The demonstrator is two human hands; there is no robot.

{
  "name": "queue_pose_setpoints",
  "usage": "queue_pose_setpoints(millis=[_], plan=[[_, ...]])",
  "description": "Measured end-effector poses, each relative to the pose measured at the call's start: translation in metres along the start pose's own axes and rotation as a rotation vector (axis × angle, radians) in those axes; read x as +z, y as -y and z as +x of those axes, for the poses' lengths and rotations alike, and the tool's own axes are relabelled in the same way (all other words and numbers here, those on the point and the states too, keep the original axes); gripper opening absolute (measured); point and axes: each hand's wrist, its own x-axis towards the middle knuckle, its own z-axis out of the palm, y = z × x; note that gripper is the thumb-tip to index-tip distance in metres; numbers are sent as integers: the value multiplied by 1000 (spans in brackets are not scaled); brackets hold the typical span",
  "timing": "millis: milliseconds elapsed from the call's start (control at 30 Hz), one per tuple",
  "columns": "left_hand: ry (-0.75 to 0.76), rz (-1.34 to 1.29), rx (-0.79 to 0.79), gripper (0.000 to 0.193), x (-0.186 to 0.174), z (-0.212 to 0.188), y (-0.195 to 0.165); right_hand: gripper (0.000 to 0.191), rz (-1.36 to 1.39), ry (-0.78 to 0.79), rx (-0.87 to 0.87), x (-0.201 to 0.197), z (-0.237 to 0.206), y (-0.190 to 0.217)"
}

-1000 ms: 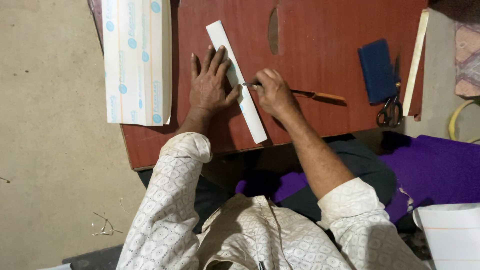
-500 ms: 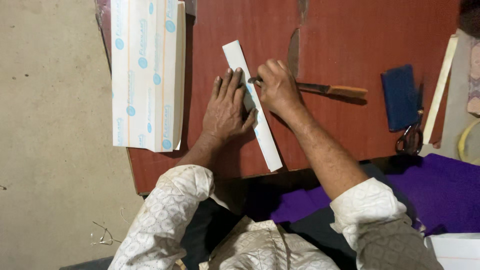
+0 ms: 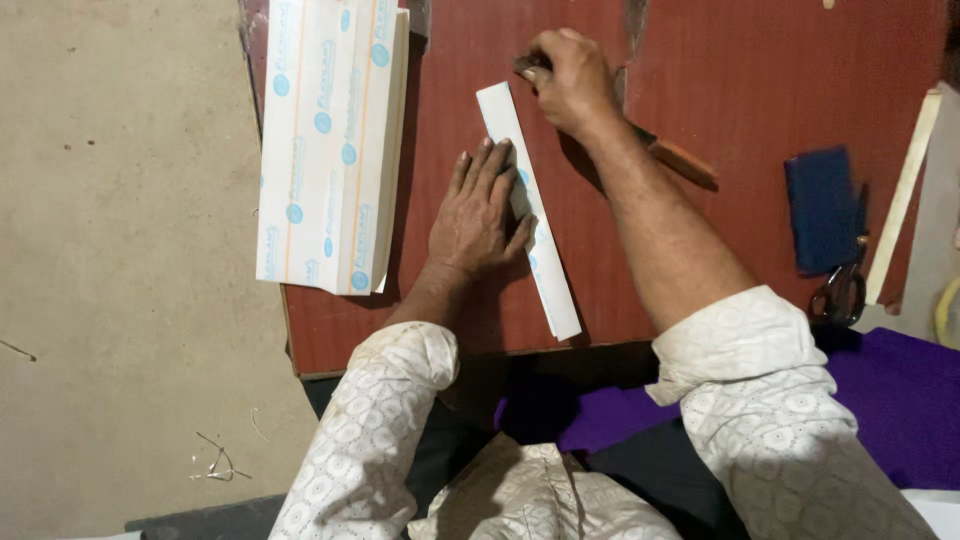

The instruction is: The person sits on the floor at a low table and cuts long white printed strips from a sheet using a knife, then folds and presses the strips by hand and trims them with scissors, setting finished strips aside.

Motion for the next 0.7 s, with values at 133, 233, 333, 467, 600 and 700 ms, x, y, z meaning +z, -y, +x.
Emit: queue_pose_setpoints(millis=[133, 233, 333, 467, 600, 700], plan=[[-13, -17, 10, 71, 5, -1, 2, 8, -67, -7, -48, -35, -65, 1], [-42, -5, 46, 76, 9, 3, 7, 18, -308, -39, -247, -41, -109, 14], [-27, 31, 49, 69, 16, 2, 6, 13, -401, 27, -262, -37, -133, 27], [-51, 111, 31, 55, 22, 1, 9, 7, -264, 89, -300, -36, -139, 32], [-123, 125, 43, 47, 27, 0, 10, 5, -268, 195, -235, -40, -149, 38], [-139, 125, 40, 44, 27, 0, 9, 5, -216, 259, -196, -47, -161, 43]])
